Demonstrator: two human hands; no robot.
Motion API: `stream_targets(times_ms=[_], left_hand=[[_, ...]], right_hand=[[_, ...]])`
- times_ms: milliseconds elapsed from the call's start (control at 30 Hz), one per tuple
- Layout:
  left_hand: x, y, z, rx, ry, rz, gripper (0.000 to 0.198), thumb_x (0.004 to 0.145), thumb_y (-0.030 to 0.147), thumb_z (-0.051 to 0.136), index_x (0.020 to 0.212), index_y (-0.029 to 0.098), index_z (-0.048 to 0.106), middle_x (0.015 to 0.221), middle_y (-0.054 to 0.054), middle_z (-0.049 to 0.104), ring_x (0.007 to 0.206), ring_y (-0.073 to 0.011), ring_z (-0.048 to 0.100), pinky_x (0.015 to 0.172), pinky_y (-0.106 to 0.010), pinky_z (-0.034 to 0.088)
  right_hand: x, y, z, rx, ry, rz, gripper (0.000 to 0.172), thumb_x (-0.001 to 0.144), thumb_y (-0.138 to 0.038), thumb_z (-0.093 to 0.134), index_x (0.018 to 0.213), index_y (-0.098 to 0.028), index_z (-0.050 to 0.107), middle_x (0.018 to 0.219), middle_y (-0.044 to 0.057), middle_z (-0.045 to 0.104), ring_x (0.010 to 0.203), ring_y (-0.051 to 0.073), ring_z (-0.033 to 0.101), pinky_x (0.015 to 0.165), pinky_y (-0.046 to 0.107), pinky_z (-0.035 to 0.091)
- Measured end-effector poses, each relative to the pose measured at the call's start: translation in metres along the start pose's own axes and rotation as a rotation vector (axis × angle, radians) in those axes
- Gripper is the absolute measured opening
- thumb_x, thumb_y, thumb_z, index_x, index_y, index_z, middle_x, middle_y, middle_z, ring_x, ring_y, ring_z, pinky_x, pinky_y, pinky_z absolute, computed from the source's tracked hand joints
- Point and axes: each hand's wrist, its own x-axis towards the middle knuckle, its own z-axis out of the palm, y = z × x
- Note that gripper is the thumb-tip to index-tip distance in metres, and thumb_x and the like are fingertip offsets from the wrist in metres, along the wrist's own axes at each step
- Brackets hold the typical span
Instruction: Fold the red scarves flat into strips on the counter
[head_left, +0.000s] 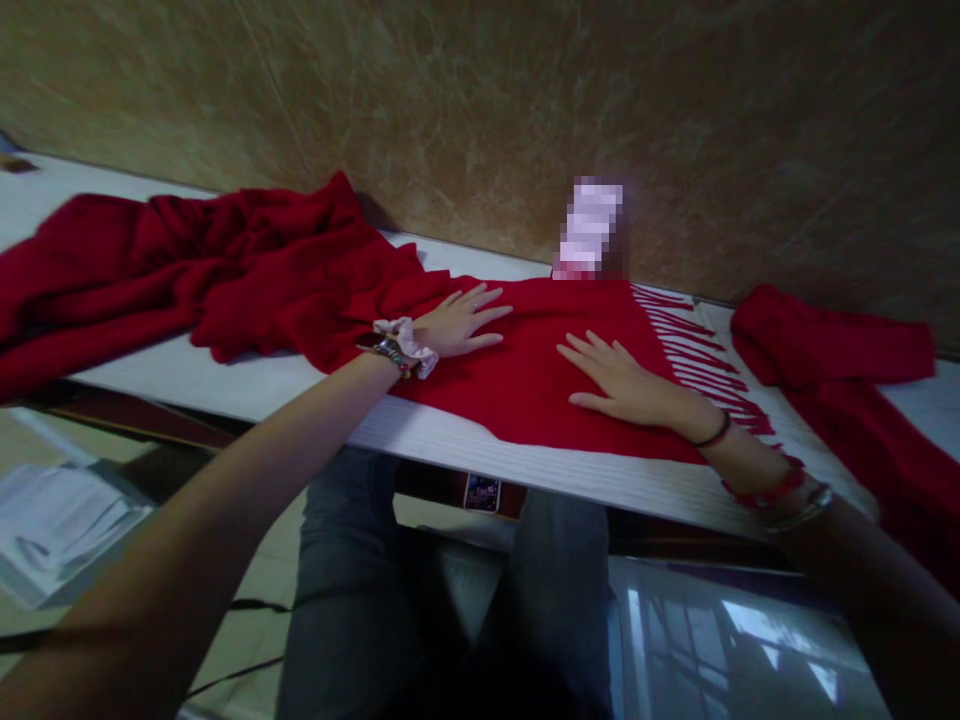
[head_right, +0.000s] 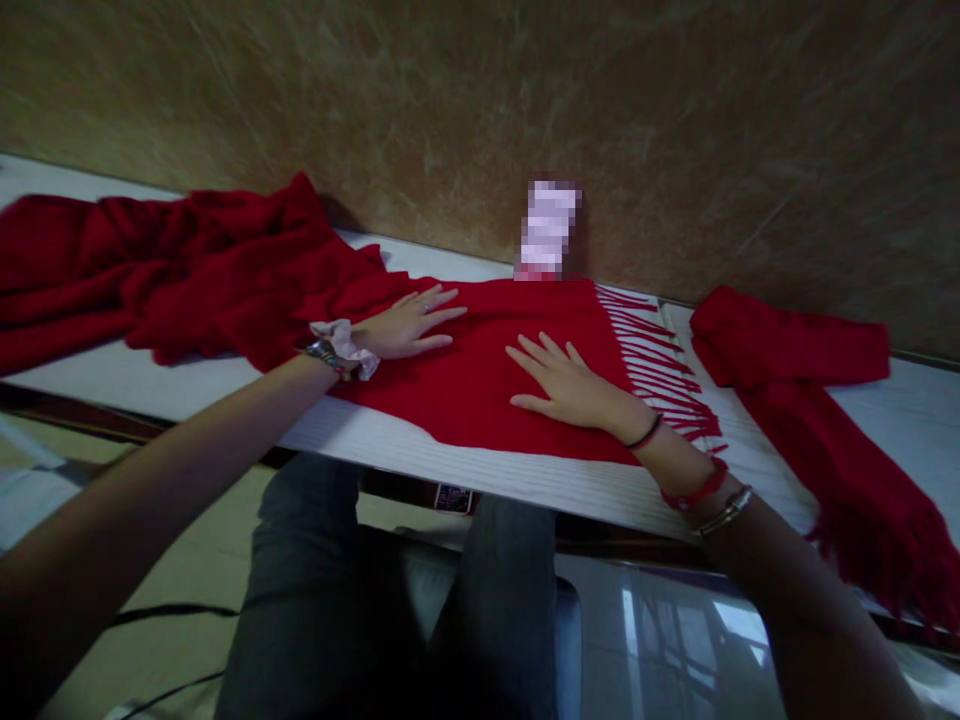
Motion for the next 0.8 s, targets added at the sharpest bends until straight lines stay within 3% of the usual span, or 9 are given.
stream_targets(times_ms=[233, 533, 667, 800], left_hand=[[-0.003, -0.004, 0.013, -0.012, -0.058, 0.03, 0.055, 0.092, 0.046, 0.029, 0.141, 0.023, 0.021, 0.148, -0.007, 0.019, 0.135, -0.0206, 0.016, 0.108, -0.039, 0.017], [-0.003, -0.01, 0.009, 0.065, 0.179, 0.107, 0.044, 0.089, 0.036, 0.039, 0.129, 0.019, 0.045, 0.145, -0.007, 0.026, 0.133, -0.0211, 0.023, 0.108, -0.036, 0.021], [-0.003, -0.012, 0.012, 0.031, 0.075, 0.077, 0.046, 0.091, 0.036, 0.034, 0.13, 0.014, 0.044, 0.142, -0.008, 0.034, 0.129, -0.0175, 0.032, 0.107, -0.029, 0.024], [-0.004, -0.011, 0.015, 0.003, -0.024, 0.04, 0.055, 0.091, 0.043, 0.03, 0.138, 0.014, 0.031, 0.145, -0.008, 0.027, 0.133, -0.0196, 0.024, 0.108, -0.031, 0.02]], right_hand=[[-0.006, 0.013, 0.013, -0.053, -0.051, -0.004, 0.064, 0.087, -0.057, 0.026, 0.141, -0.023, 0.022, 0.149, 0.008, 0.018, 0.136, 0.029, 0.011, 0.107, 0.055, 0.015], [-0.005, 0.022, 0.013, -0.006, 0.008, -0.001, 0.064, 0.087, -0.057, 0.027, 0.141, -0.024, 0.023, 0.148, 0.009, 0.022, 0.135, 0.026, 0.016, 0.107, 0.053, 0.017], [-0.006, 0.03, 0.016, -0.013, 0.032, 0.029, 0.066, 0.087, -0.058, 0.026, 0.141, -0.022, 0.022, 0.148, 0.01, 0.021, 0.135, 0.027, 0.015, 0.107, 0.053, 0.016], [-0.006, 0.032, 0.016, -0.03, -0.015, 0.059, 0.068, 0.086, -0.059, 0.025, 0.141, -0.02, 0.023, 0.148, 0.011, 0.019, 0.135, 0.028, 0.013, 0.107, 0.054, 0.016]])
